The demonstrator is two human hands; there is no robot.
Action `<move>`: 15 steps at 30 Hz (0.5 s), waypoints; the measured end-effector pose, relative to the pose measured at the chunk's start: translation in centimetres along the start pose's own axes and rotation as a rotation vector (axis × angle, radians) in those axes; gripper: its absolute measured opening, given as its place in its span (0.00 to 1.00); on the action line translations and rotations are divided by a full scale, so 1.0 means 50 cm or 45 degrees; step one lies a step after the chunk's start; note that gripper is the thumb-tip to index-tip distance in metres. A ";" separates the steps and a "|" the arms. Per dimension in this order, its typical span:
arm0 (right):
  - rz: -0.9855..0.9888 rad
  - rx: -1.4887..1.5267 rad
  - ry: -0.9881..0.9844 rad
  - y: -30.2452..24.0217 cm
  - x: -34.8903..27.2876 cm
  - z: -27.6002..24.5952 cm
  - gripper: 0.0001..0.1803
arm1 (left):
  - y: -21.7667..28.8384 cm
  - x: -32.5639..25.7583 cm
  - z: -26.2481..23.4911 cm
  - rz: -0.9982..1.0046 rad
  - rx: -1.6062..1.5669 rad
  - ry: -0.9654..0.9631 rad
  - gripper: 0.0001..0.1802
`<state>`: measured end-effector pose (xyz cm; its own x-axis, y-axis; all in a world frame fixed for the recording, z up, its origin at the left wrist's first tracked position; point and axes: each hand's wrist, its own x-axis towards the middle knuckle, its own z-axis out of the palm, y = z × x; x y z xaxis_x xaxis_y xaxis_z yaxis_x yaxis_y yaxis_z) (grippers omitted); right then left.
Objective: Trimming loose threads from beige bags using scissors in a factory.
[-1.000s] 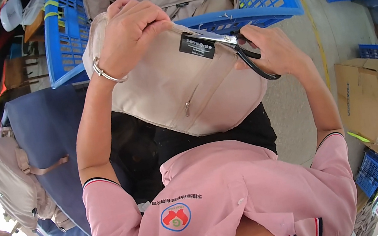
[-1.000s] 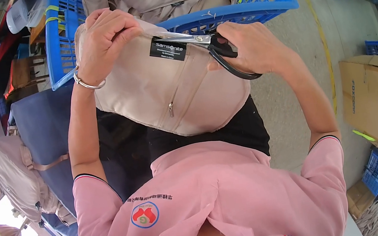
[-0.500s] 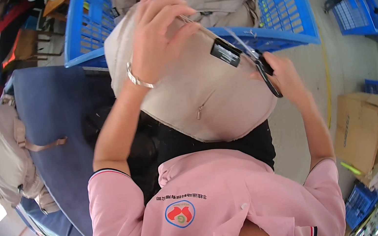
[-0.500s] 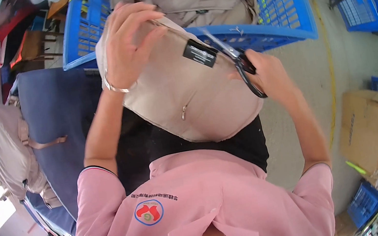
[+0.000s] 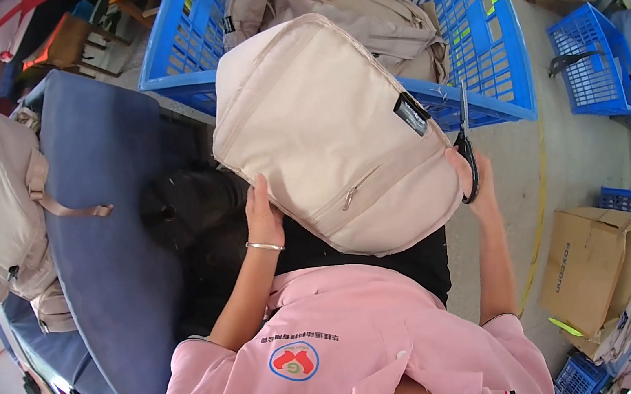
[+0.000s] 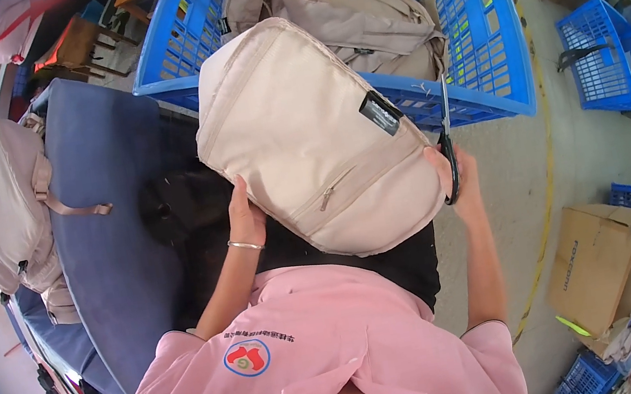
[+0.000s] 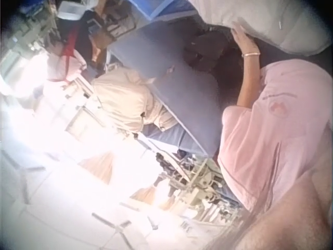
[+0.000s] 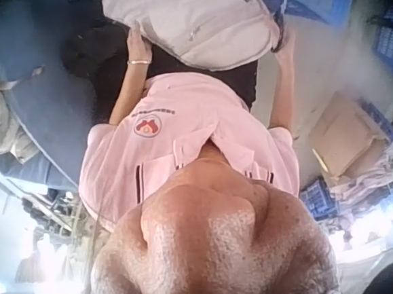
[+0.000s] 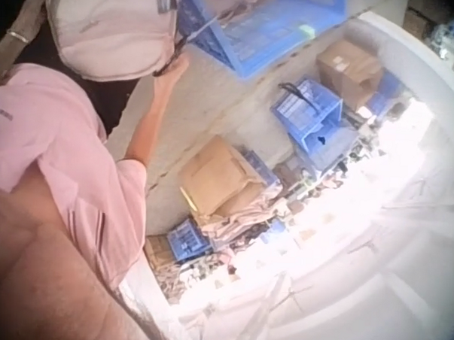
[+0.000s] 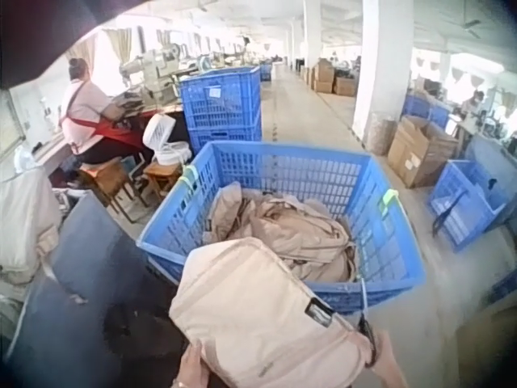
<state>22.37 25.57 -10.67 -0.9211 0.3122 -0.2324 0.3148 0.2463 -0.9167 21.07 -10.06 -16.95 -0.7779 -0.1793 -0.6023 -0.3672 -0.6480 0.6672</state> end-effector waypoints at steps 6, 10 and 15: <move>-0.192 0.001 -0.021 0.046 -0.095 0.013 0.18 | 0.117 0.003 0.094 0.476 0.226 -0.200 0.20; 0.272 0.139 -0.342 -0.002 -0.210 0.076 0.18 | 0.259 0.055 0.121 0.300 0.515 -0.673 0.18; 0.167 0.215 -0.106 0.000 -0.215 0.064 0.18 | 0.267 0.124 0.242 0.309 1.039 -0.679 0.26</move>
<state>31.53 19.27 -9.20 -0.8928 0.2530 -0.3726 0.3966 0.0497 -0.9166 5.19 -10.87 -6.46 -0.9315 0.2454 -0.2686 -0.2502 0.1038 0.9626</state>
